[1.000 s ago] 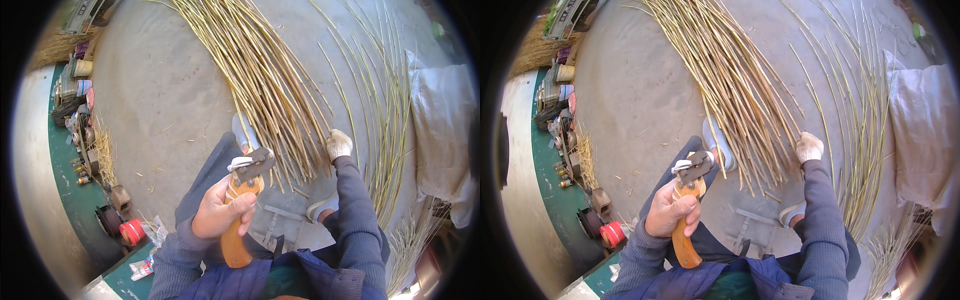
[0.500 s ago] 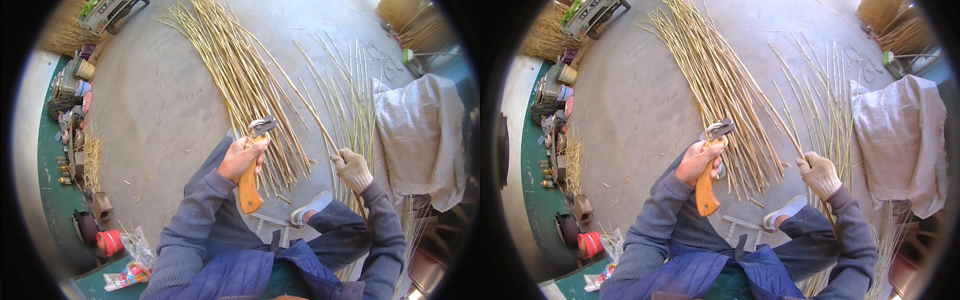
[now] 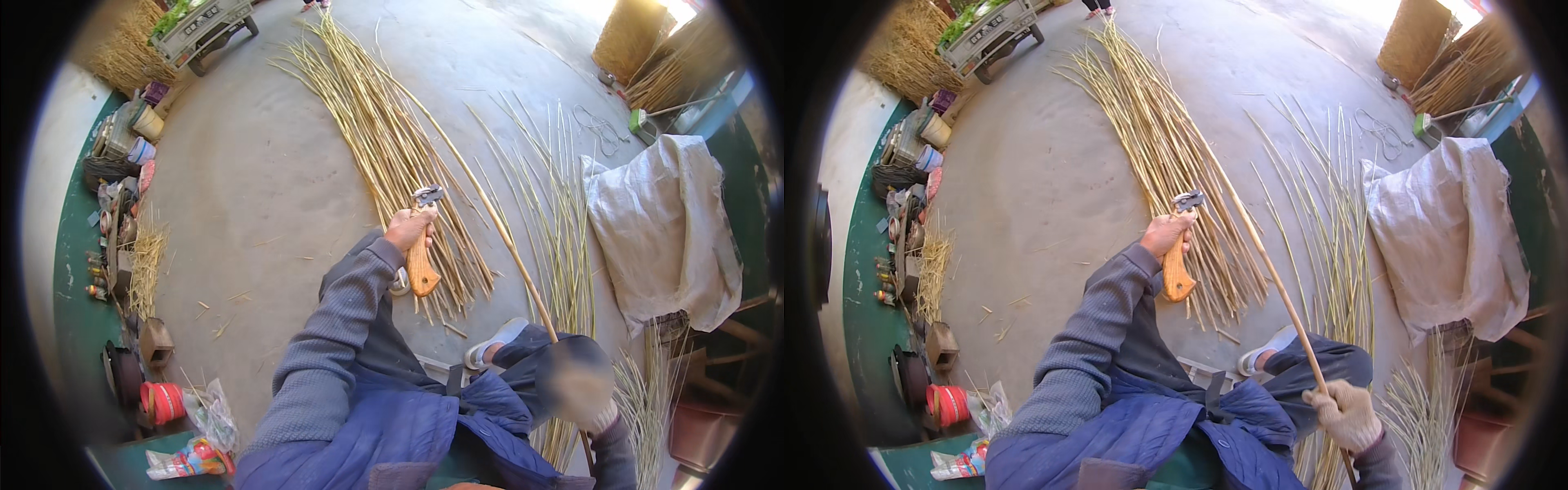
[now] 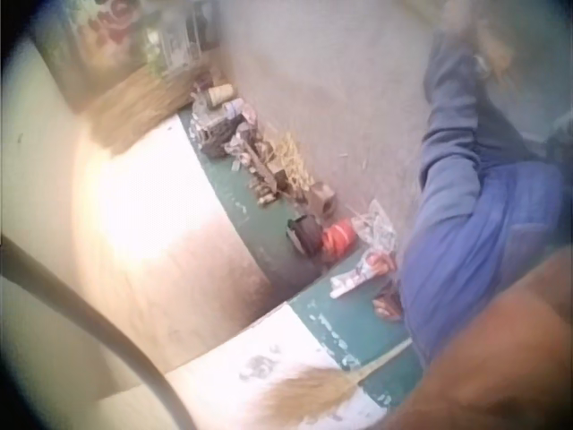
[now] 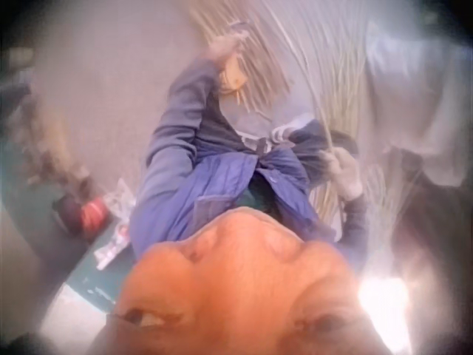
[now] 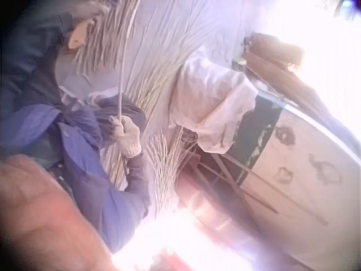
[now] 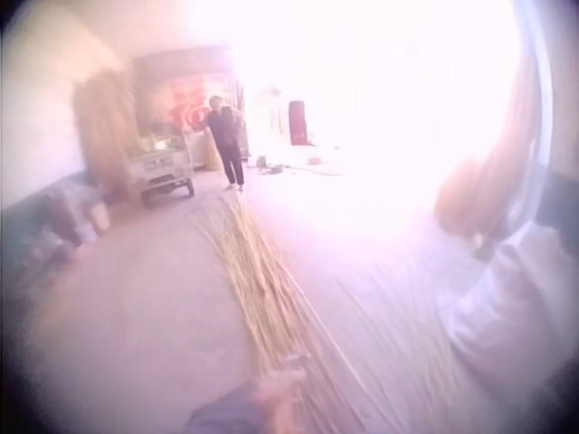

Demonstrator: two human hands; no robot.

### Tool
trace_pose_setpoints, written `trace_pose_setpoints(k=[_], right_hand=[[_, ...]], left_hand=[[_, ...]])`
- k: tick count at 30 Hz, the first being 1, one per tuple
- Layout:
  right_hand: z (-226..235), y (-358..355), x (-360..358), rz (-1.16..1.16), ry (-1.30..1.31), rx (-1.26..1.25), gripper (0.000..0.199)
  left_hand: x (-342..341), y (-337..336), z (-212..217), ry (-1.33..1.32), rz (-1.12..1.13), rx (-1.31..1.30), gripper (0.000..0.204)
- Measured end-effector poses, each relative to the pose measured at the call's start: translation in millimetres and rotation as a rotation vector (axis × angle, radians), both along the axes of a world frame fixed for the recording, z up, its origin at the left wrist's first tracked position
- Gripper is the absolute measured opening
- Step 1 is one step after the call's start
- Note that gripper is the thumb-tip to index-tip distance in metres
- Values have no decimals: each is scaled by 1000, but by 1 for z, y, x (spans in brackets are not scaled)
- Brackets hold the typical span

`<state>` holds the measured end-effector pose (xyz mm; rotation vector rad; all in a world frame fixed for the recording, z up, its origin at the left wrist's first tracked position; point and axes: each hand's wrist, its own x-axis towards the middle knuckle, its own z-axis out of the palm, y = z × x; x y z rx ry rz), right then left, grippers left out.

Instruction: The person sits cross-legged on the floor and uses pruning shears to trim the ends of thin wooden sticks one by one. They repeatedly pick up a stick, cut it, and place it on a growing pile.

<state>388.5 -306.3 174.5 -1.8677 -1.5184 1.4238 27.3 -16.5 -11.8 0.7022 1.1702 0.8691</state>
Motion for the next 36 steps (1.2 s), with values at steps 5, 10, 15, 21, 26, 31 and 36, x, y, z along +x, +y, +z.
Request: trace_pose_setpoints(k=[5,10,15,21,26,31,36], right_hand=[[39,-51,-6,-95,-1,-46,22],[48,-104,1,-95,15,-157,19],[49,-113,2,33,-165,51,20],[-10,-94,-3,-145,20,233,25],[-1,5,-31,-309,188,72,32],[-25,117,-51,-161,8,373,39],[-23,178,-71,-302,243,480,34]], left_hand=[[-3,0,-5,81,42,10,24],[-2,-2,-19,113,65,-36,21],[-10,-2,-32,197,71,-19,24],[3,-13,-20,195,19,41,25],[9,-83,45,186,-253,101,27],[19,-175,104,59,-487,97,25],[19,-232,127,-14,-701,100,47]])
